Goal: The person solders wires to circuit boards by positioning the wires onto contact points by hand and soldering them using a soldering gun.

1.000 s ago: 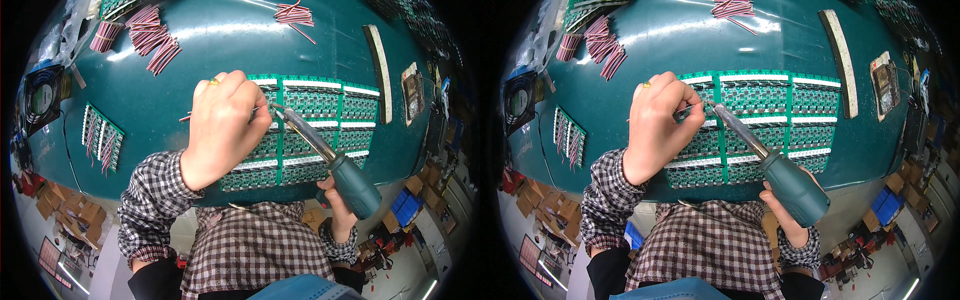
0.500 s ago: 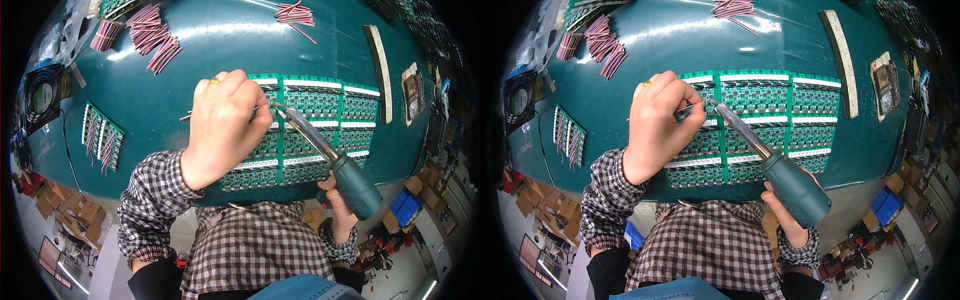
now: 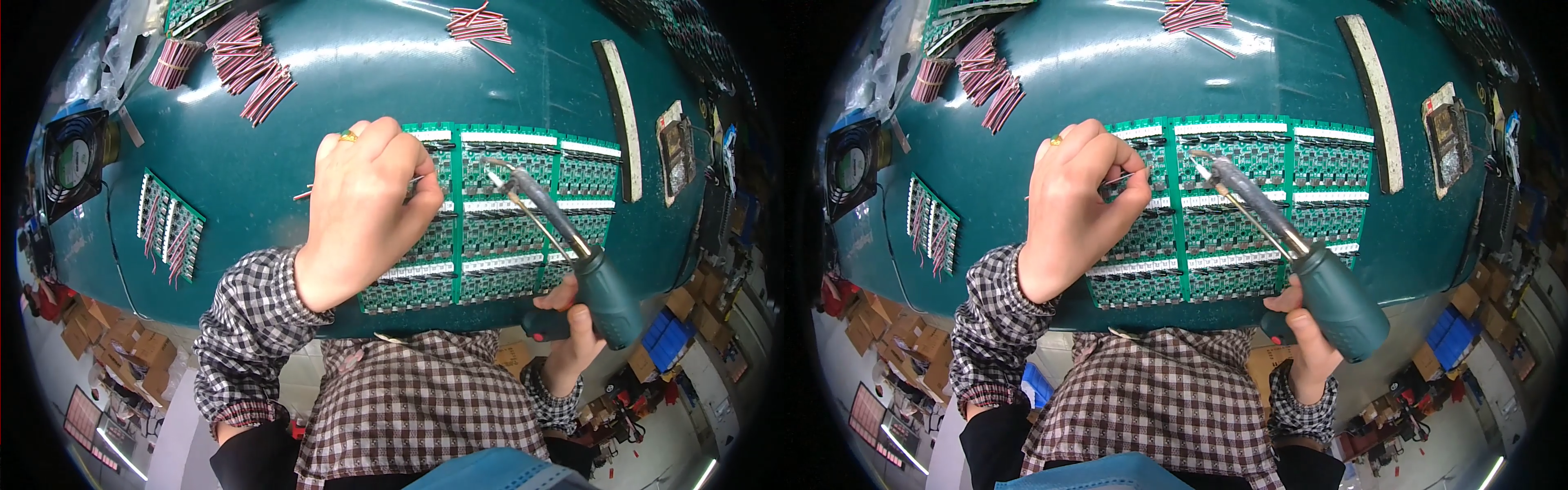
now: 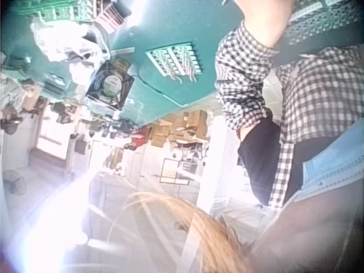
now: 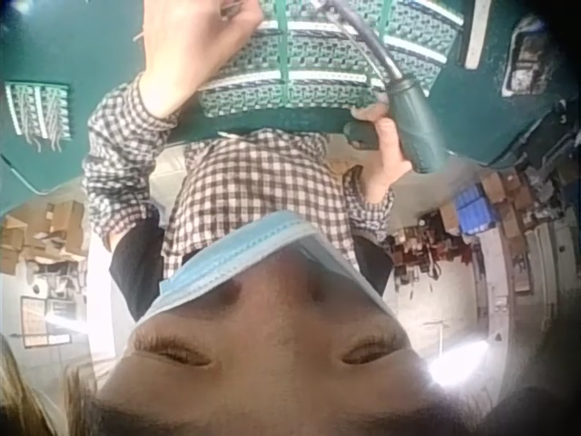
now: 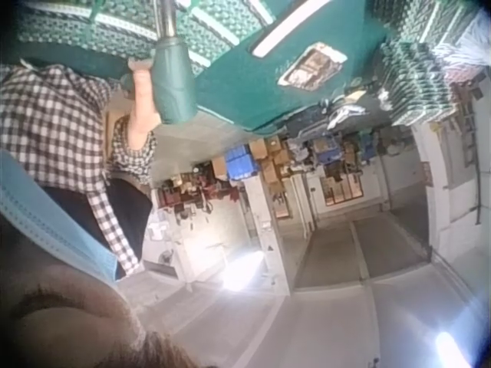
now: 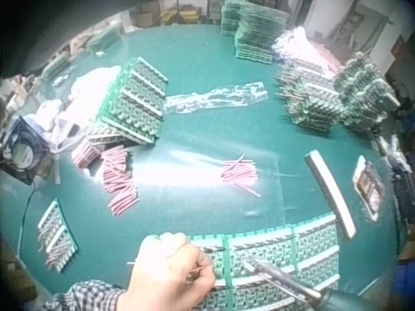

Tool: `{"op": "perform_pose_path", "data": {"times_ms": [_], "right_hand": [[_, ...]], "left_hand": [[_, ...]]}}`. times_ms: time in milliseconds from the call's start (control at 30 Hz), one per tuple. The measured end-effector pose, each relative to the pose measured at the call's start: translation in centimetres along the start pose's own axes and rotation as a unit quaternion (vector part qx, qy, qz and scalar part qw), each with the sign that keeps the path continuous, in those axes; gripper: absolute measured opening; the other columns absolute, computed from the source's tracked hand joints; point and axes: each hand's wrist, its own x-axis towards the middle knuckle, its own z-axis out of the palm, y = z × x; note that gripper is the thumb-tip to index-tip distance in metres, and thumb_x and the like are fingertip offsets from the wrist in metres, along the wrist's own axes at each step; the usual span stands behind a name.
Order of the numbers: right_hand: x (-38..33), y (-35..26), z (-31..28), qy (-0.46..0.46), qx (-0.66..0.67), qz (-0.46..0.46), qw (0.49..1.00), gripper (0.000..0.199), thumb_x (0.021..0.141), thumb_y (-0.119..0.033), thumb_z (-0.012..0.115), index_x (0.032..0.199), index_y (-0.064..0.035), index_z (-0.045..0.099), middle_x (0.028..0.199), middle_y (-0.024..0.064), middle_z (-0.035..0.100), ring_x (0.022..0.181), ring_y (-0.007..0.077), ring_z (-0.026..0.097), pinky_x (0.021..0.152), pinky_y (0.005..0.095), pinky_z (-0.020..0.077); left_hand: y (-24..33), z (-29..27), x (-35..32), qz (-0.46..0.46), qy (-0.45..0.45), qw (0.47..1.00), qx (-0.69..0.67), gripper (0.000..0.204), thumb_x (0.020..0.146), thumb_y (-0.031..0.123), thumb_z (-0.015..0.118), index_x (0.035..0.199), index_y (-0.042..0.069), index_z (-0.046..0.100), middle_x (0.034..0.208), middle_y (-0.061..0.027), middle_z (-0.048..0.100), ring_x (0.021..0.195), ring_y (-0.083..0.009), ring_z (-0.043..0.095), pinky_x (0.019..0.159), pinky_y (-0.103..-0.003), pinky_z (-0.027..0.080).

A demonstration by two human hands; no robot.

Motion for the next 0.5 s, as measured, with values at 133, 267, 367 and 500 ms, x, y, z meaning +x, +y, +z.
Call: {"op": "perform_pose_path", "data": {"times_ms": [133, 267, 367, 500], "right_hand": [[0.7, 0.2, 0.2, 0.03, 0.028, -0.004, 0.999, 0.048, 0.085, -0.038, 0.059, 0.105, 0.0035, 0.048, 0.07, 0.0057, 0.046, 0.061, 0.0145, 0.051, 0.053, 0.0281, 0.05], [1.4, 1.2, -1.8, -0.001, 0.134, 0.013, 0.991, 0.047, 0.088, -0.042, 0.054, 0.104, 0.0006, 0.046, 0.072, 0.0029, 0.045, 0.063, 0.012, 0.048, 0.054, 0.0268, 0.0503], [1.8, 2.1, -3.3, -0.006, 0.191, 0.007, 0.982, 0.046, 0.089, -0.043, 0.052, 0.104, -0.0004, 0.045, 0.072, 0.002, 0.044, 0.064, 0.0113, 0.047, 0.054, 0.0258, 0.0507], [2.4, 2.6, -4.4, -0.025, 0.271, 0.013, 0.962, 0.047, 0.088, -0.043, 0.053, 0.105, 0.0002, 0.046, 0.073, 0.0037, 0.046, 0.065, 0.0135, 0.05, 0.055, 0.0281, 0.0543]], "left_hand": [[0.1, -0.1, 0.0, -0.003, -0.006, 1.0, -0.002, 0.019, 0.059, 0.002, 0.065, 0.067, 0.009, 0.049, 0.066, -0.0039, 0.045, 0.064, -0.0225, 0.048, 0.059, -0.034, 0.031], [0.5, -1.7, 0.1, -0.015, -0.054, 0.998, 0.02, 0.017, 0.064, 0.002, 0.066, 0.074, 0.007, 0.053, 0.07, -0.0053, 0.05, 0.068, -0.0234, 0.051, 0.062, -0.035, 0.036], [-0.2, -4.4, 0.0, -0.036, 0.025, 0.997, -0.057, 0.019, 0.073, 0.004, 0.067, 0.09, 0.002, 0.059, 0.087, -0.0109, 0.058, 0.081, -0.025, 0.056, 0.073, -0.034, 0.044], [-3.9, -7.1, -0.5, -0.103, 0.119, 0.982, 0.103, 0.016, 0.077, 0.001, 0.065, 0.092, 0.0, 0.059, 0.088, -0.0086, 0.057, 0.079, -0.0175, 0.056, 0.071, -0.027, 0.045]]}}
